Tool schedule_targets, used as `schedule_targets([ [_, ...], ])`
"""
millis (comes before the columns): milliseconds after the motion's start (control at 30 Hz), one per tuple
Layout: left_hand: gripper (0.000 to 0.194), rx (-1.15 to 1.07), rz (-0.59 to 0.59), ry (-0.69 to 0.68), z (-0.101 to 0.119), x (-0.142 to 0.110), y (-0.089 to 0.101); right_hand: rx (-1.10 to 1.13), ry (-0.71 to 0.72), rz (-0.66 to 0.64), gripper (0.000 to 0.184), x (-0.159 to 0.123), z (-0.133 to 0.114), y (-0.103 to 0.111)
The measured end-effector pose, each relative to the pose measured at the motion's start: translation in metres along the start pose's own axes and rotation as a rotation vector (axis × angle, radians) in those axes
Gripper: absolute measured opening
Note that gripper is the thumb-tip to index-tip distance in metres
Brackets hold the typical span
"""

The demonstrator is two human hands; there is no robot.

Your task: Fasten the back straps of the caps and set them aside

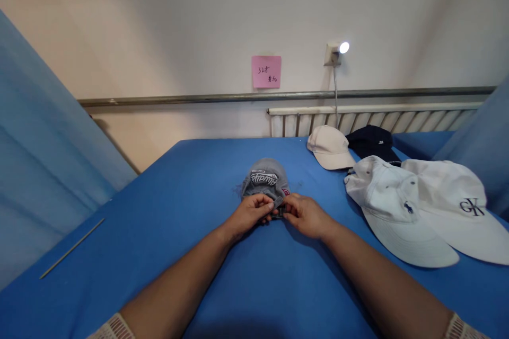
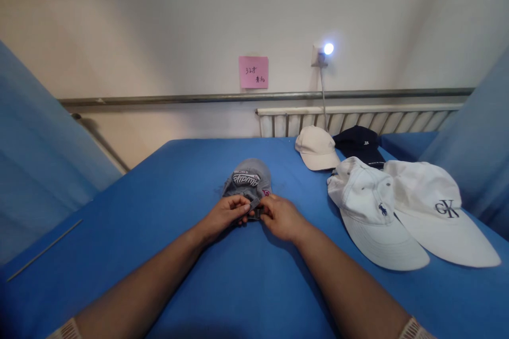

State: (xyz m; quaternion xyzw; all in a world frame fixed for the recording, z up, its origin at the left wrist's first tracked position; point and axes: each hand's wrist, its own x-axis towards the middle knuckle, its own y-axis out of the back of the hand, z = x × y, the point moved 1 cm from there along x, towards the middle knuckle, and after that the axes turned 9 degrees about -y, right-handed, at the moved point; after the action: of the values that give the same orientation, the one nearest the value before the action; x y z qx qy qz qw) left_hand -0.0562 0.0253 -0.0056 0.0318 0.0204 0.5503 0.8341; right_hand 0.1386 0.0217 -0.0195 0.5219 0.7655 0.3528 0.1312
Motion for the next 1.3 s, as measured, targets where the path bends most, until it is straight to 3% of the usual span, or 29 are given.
schedule_targets([
  [367, 0.035, -0.032, 0.01, 0.008, -0.003, 0.001, 0.002, -0.173, -0.005, 0.025, 0.022, 0.001, 0.0, -0.008],
  [533, 0.035, -0.055, 0.019, 0.018, -0.002, 0.001, 0.002, -0.212, -0.02, 0.023, 0.015, 0.0, -0.005, -0.005],
  [700, 0.037, -0.058, 0.028, 0.015, -0.001, 0.001, 0.002, -0.246, -0.018, 0.021, 0.032, -0.001, -0.009, -0.006],
  [900, 0.036, -0.068, 0.016, 0.013, -0.003, 0.001, 0.003, -0.284, -0.011, 0.019, 0.024, 0.001, -0.009, -0.008],
  [1067, 0.037, -0.062, 0.039, 0.018, -0.002, 0.001, 0.003, -0.212, -0.008, 0.114, 0.014, 0.002, -0.004, -0.004],
  [1300, 0.035, -0.035, 0.048, -0.015, 0.001, 0.001, 0.003, 0.063, 0.068, 0.235, 0.016, 0.0, -0.004, 0.003],
])
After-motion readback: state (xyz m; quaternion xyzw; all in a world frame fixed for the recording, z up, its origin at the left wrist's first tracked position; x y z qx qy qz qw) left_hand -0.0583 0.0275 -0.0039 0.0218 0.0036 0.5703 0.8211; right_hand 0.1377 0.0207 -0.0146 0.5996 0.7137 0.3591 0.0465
